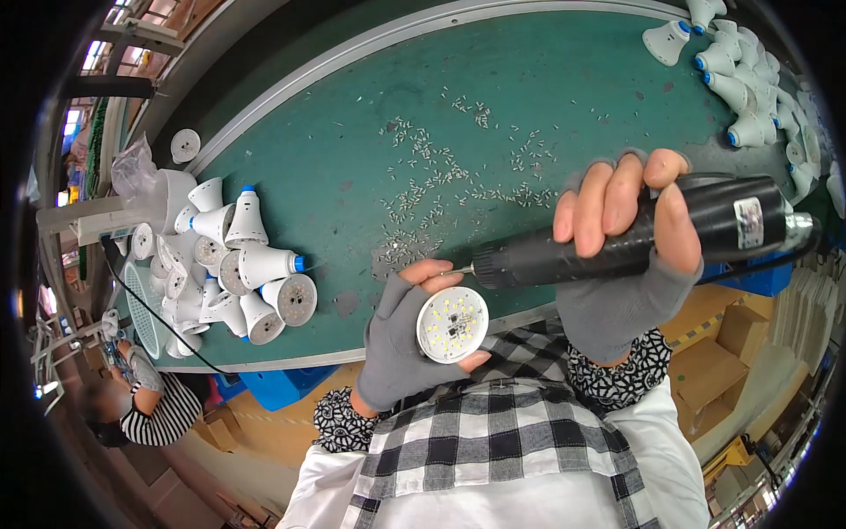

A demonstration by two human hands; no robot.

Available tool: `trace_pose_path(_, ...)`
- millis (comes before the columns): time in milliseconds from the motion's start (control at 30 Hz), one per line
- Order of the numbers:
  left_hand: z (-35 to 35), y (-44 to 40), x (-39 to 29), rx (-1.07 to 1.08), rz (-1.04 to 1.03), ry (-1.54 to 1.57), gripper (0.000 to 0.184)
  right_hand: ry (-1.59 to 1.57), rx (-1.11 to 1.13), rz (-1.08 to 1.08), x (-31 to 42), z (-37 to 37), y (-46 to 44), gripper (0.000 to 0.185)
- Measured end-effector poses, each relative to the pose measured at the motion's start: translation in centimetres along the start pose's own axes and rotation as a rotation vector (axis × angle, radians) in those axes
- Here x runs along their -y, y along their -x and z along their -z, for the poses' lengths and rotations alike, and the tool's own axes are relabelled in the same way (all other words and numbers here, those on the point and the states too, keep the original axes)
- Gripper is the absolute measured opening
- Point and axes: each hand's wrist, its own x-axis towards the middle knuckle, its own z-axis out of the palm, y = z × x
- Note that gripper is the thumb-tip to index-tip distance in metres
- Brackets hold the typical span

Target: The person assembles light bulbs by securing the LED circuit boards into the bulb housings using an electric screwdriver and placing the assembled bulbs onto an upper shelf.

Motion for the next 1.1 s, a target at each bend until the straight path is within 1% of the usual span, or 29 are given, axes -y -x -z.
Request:
trace_pose_path(33, 0.1, 0.0, 0.0, 0.013, 0.002, 0.002, 0.072, -0.007, 0.046, -0.001, 0.1, 0.0, 0.0, 0.019)
trace_pose_path(133, 0.6, -0.3, -0.1, 0.076, 0.024, 0.041, 0.071, -0.014, 0.302, -0.058, 0.5, 0.4, -0.3, 0.025)
trace_pose_path(233, 0.9, -0.4, 0.1, 0.155, 0.095, 0.158, 0.071, 0.000, 0.404, -0.106, 0.5, 0.9, -0.5, 0.030)
trace_pose_path(333, 1.7, -0.9, 0.5, 0.177, 0.042, 0.237, 0.066, -0.046, 0.253, -0.074, 0.3, 0.7, -0.6, 0.026)
trace_pose_path(400, 1.5, -0.5, 1.2, 0.187, 0.119, 0.426, 0.069, -0.060, 0.137, -0.012, 0.2, 0.5, -0.7, 0.023)
trace_pose_path(433, 1.4, -0.2, 1.4, 0.192, 0.158, 0.522, 0.071, -0.067, 0.113, 0.004, 0.3, 0.5, -0.8, 0.023)
trace_pose_path(533, 1.3, 0.3, 0.7, 0.188, 0.411, 0.800, 0.075, -0.076, 0.032, 0.052, 0.9, 0.5, -0.8, 0.023)
trace_pose_path(633, 0.6, 0.4, 0.6, 0.174, 0.405, 0.710, 0.072, -0.130, 0.023, 0.047, 1.1, -0.1, -0.4, 0.023)
trace_pose_path(733, 0.1, 0.2, 0.7, 0.177, 0.313, 0.536, 0.070, -0.129, 0.089, 0.029, 1.2, -0.8, 0.1, 0.023)
trace_pose_path(833, 0.2, 0.0, 0.3, 0.170, 0.314, 0.483, 0.070, -0.120, 0.175, 0.006, 1.2, -0.9, 0.4, 0.023)
trace_pose_path(867, 0.2, 0.0, 0.3, 0.173, 0.326, 0.494, 0.070, -0.018, 0.100, -0.026, 1.5, -2.0, 0.6, 0.019)
trace_pose_path(1033, -0.1, 0.1, 0.4, 0.166, 0.342, 0.524, 0.070, 0.004, 0.125, -0.030, 1.3, -1.9, 0.6, 0.020)
trace_pose_path(1100, 0.2, 0.0, 0.2, 0.177, 0.332, 0.474, 0.070, 0.012, 0.125, -0.034, 1.3, -1.8, 0.7, 0.020)
